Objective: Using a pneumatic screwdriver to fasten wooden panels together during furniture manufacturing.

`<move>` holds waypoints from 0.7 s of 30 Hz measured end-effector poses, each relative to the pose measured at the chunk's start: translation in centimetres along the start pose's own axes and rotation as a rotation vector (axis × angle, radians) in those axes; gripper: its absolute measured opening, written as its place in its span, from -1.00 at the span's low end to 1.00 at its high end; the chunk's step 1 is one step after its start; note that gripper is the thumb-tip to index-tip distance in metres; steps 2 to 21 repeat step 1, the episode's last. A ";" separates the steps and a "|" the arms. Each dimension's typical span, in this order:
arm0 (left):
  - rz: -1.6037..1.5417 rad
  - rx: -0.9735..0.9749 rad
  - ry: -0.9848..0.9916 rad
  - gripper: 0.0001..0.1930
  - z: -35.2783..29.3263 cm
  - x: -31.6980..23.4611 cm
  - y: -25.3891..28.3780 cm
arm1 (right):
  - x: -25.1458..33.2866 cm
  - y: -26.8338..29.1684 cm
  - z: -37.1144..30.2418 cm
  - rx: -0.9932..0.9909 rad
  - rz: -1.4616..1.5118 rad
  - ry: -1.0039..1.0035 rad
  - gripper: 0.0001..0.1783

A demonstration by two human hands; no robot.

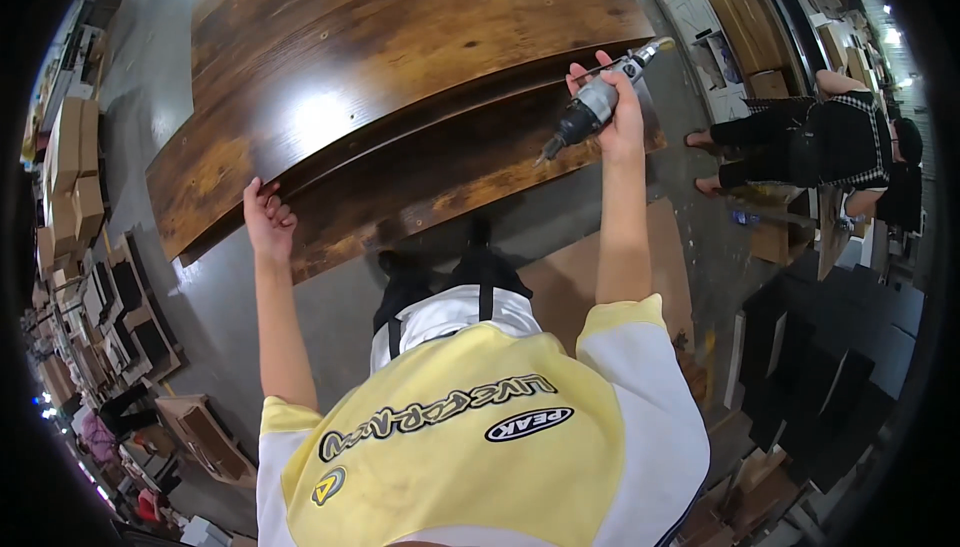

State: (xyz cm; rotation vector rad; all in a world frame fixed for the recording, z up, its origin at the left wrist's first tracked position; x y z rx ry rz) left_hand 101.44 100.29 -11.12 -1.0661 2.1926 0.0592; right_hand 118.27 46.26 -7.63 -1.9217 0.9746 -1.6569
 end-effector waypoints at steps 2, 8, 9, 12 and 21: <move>-0.002 -0.019 0.072 -0.53 0.1 -0.1 0.0 | 0.3 0.6 0.8 0.001 -0.025 0.007 -0.40; -0.002 -0.019 0.072 -0.53 0.1 -0.1 0.0 | 0.3 0.6 0.8 0.001 -0.025 0.007 -0.40; -0.002 -0.019 0.072 -0.53 0.1 -0.1 0.0 | 0.3 0.6 0.8 0.001 -0.025 0.007 -0.40; -0.002 -0.019 0.072 -0.53 0.1 -0.1 0.0 | 0.3 0.6 0.8 0.001 -0.025 0.007 -0.40; -0.002 -0.019 0.072 -0.53 0.1 -0.1 0.0 | 0.3 0.6 0.8 0.001 -0.025 0.007 -0.40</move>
Point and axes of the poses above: each hand's wrist, its own z-axis towards the middle knuckle, its own y-axis out of the back of the hand, x = y × z, the point moved 8 cm from there along z, towards the middle knuckle, and after that the axes turned 10 degrees about y, right-handed, at the moved point
